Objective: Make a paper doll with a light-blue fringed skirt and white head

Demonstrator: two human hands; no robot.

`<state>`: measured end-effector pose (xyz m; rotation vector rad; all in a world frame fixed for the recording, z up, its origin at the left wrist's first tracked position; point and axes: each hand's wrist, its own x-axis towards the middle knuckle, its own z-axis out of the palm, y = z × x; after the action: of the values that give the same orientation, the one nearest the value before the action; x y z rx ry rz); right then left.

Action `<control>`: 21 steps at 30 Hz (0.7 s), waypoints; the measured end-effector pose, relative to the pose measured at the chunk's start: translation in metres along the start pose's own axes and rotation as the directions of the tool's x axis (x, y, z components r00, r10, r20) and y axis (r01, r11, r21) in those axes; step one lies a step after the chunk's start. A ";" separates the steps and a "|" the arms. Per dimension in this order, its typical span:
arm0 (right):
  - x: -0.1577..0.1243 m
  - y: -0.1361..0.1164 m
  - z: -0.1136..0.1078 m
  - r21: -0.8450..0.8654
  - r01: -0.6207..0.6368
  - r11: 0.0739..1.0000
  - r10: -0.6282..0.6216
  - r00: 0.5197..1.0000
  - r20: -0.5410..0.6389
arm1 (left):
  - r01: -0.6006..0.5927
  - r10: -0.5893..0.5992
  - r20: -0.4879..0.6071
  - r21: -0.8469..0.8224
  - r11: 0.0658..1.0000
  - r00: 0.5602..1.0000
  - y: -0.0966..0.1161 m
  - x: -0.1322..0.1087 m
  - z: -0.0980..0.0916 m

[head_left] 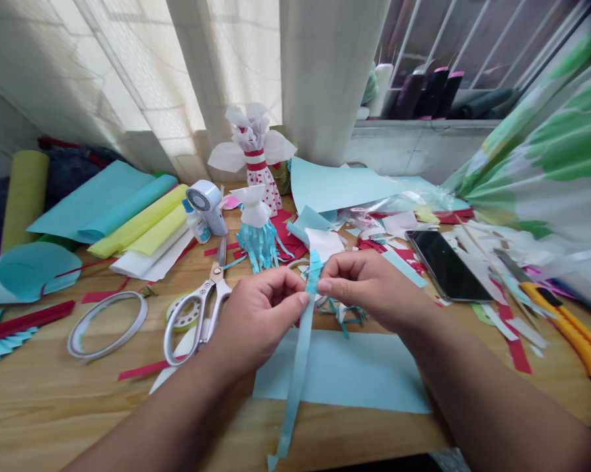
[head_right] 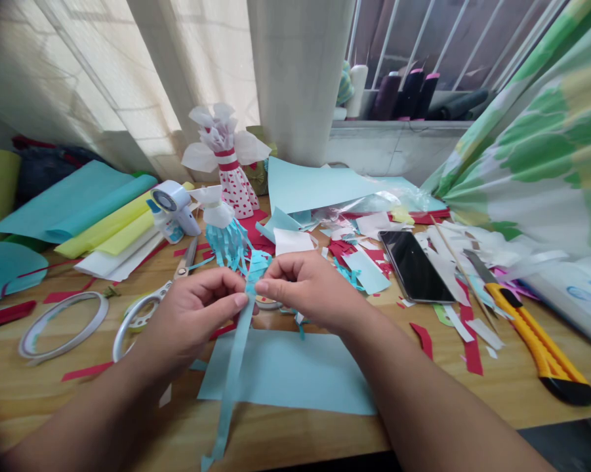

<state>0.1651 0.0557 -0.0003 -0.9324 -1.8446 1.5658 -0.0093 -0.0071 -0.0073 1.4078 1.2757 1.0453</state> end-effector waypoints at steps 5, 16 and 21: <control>0.000 -0.001 0.000 -0.062 -0.017 0.998 0.016 1.000 -0.016 | 0.044 -0.043 0.015 -0.059 0.997 0.999 -0.002 0.000 0.000; 0.001 -0.003 0.000 -0.143 -0.029 0.989 0.023 0.999 -0.045 | 0.086 -0.082 0.031 -0.201 0.976 0.996 -0.002 0.002 0.001; 0.002 -0.001 -0.008 -0.122 -0.026 0.992 0.026 1.000 -0.002 | 0.131 -0.133 0.008 -0.253 0.959 0.991 -0.002 0.003 0.000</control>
<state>0.1704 0.0621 0.0024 -1.0146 -1.9531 1.4816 -0.0098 -0.0037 -0.0093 1.1109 1.1793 1.0824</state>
